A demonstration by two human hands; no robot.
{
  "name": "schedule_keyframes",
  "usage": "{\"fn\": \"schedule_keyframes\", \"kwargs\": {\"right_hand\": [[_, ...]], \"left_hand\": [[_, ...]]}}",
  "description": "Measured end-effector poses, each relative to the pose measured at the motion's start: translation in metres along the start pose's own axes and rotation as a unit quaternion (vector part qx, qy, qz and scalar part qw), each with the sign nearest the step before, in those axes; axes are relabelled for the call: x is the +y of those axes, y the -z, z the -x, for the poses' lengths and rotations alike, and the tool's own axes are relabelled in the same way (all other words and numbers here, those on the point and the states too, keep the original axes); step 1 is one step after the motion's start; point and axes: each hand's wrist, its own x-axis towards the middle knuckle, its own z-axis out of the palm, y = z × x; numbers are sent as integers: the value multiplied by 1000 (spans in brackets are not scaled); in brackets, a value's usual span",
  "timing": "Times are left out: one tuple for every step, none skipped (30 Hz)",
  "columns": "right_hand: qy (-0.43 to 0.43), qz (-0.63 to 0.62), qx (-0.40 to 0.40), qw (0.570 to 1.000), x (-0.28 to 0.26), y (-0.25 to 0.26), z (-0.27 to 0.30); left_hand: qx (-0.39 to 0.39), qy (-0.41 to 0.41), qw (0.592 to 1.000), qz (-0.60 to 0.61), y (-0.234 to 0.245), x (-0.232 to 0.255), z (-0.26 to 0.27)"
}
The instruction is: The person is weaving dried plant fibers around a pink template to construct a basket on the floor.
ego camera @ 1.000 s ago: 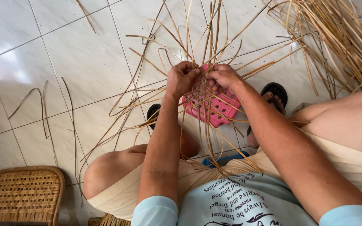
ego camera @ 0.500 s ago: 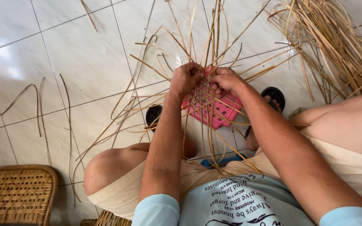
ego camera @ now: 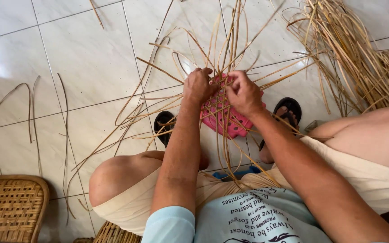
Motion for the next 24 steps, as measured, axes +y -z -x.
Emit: {"fn": "schedule_keyframes", "kwargs": {"right_hand": [[61,0,-13,998,-9,4,-2],[122,-1,-26,992,-19,7,-3],[125,1,-27,992,-17,7,-9],[114,63,-77,989,-15,8,-15],[103,122,-128,979,-13,8,-21],[105,122,-130,978,-6,5,-20],[103,105,-117,982,3,1,-19],[101,88,-105,985,11,-2,-18],[100,88,-107,985,12,-3,-11],[115,72,-64,989,12,-4,-4],[129,56,-21,990,13,-5,3],[128,54,-21,990,19,-10,-2],[143,64,-22,987,25,-13,-6],[158,74,-22,984,32,-17,-9],[156,74,-19,985,32,-17,-9],[164,71,-18,984,31,-16,-10],[173,68,-18,982,30,-16,-10],[171,68,-16,983,32,-16,-12],[166,83,-26,982,33,-17,-12],[160,98,-36,982,35,-19,-12],[159,96,-37,982,33,-19,-13],[152,86,-42,984,32,-20,-14],[142,76,-45,986,30,-19,-16],[140,75,-43,986,32,-20,-15]], "left_hand": [[-10,5,1000,-23,-2,1,-1],[-20,10,999,-46,-3,1,-2],[-19,11,999,-45,-5,0,0],[-30,5,998,-49,-7,0,2],[-41,2,998,-54,-9,-1,4],[-39,5,998,-54,-4,1,7],[-41,-3,998,-56,0,4,10],[-42,-11,997,-57,3,6,12],[-43,-9,997,-57,2,5,13],[-41,-14,997,-60,1,4,13],[-40,-20,997,-64,0,4,13],[-41,-19,997,-64,0,4,12],[-42,-19,997,-63,0,5,11],[-43,-18,997,-62,0,6,11],[-44,-21,997,-64,4,10,14],[-36,-22,998,-42,9,13,18],[-28,-22,999,-19,13,17,22],[-29,-24,999,-21,8,14,17],[-20,-35,999,-3,1,9,15],[-11,-47,999,14,-5,5,12],[-12,-46,999,12,-4,6,12],[-1,-39,999,29,-4,7,11],[8,-34,998,45,-3,8,10],[6,-35,998,44,-8,5,5]]}}
